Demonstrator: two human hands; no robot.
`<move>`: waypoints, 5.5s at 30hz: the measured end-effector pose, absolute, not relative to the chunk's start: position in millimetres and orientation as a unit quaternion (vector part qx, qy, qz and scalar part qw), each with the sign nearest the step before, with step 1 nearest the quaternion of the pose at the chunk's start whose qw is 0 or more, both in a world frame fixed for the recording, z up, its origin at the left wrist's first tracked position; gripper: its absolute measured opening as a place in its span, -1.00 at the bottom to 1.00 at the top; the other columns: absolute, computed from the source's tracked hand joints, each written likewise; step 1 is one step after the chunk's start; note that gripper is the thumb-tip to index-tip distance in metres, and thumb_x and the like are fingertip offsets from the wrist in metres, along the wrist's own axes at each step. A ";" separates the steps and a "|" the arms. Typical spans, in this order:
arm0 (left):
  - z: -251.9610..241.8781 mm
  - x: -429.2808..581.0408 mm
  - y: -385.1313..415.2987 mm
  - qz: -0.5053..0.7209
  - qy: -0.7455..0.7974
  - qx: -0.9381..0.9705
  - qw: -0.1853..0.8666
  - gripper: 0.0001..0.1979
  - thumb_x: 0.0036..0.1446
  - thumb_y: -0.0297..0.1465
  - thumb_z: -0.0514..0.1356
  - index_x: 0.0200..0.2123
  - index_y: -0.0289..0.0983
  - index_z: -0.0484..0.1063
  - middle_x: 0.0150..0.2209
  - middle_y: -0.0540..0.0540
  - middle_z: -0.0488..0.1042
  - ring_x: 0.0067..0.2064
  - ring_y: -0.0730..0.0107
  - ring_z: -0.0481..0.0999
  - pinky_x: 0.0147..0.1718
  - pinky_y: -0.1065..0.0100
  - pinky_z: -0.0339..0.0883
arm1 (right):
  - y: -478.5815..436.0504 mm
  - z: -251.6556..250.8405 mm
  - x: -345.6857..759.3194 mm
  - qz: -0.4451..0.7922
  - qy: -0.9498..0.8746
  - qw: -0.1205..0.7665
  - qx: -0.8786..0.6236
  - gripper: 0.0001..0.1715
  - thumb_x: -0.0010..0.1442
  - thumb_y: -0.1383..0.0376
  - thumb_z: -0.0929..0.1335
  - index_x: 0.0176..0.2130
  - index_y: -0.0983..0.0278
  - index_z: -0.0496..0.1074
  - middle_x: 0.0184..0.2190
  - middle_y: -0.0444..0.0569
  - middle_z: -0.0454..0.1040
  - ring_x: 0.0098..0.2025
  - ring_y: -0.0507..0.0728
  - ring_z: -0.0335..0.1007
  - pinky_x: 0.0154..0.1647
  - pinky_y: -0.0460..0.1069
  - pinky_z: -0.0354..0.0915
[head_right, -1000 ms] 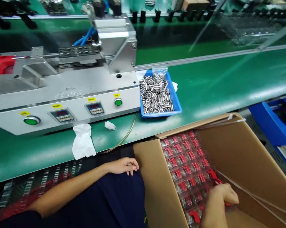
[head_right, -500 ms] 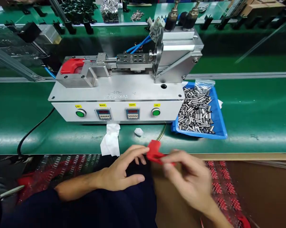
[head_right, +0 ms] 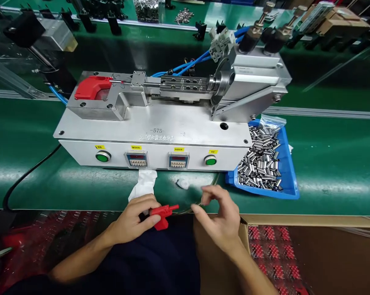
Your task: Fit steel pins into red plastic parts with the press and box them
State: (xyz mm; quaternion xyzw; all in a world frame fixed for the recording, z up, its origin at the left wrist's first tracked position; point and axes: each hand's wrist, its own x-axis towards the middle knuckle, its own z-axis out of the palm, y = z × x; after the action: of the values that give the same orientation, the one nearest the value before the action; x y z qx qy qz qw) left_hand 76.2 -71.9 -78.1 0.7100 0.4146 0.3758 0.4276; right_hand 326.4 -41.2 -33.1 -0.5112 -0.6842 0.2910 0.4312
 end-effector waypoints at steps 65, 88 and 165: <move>-103.3 70.2 -55.2 0.454 0.385 0.416 0.687 -0.65 0.24 -0.12 0.41 -0.11 -0.29 0.65 -0.28 -0.10 0.57 -0.29 0.38 0.51 -0.28 0.45 0.42 | -28.7 -59.8 327.0 0.575 -0.525 0.374 -0.504 -0.40 0.22 -0.24 0.46 -0.31 0.24 0.51 -0.54 -0.13 0.36 -0.50 0.07 0.23 -0.44 -0.02 0.16; -101.1 71.9 -56.0 0.475 0.375 0.382 0.698 -0.72 0.22 -0.19 0.44 -0.15 -0.27 0.63 -0.33 -0.06 0.60 -0.32 0.39 0.56 -0.33 0.48 0.47 | -24.6 -48.7 321.9 0.566 -0.542 0.355 -0.509 -0.38 0.22 -0.25 0.46 -0.40 0.24 0.48 -0.57 -0.14 0.34 -0.53 0.04 0.19 -0.46 -0.03 0.10; -99.8 72.5 -56.8 0.463 0.378 0.397 0.696 -0.65 0.23 -0.12 0.41 -0.13 -0.29 0.59 -0.29 -0.08 0.62 -0.32 0.33 0.59 -0.30 0.40 0.50 | -24.5 -44.0 316.8 0.541 -0.584 0.304 -0.523 -0.35 0.23 -0.29 0.42 -0.38 0.23 0.49 -0.56 -0.13 0.34 -0.51 0.07 0.20 -0.47 -0.01 0.12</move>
State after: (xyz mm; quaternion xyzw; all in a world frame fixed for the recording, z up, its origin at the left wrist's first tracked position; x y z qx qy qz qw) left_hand 72.5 -56.8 -99.8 0.3971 0.3783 0.4633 0.6960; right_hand 316.8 -24.5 -44.0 -0.5227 -0.5841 0.5414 0.3040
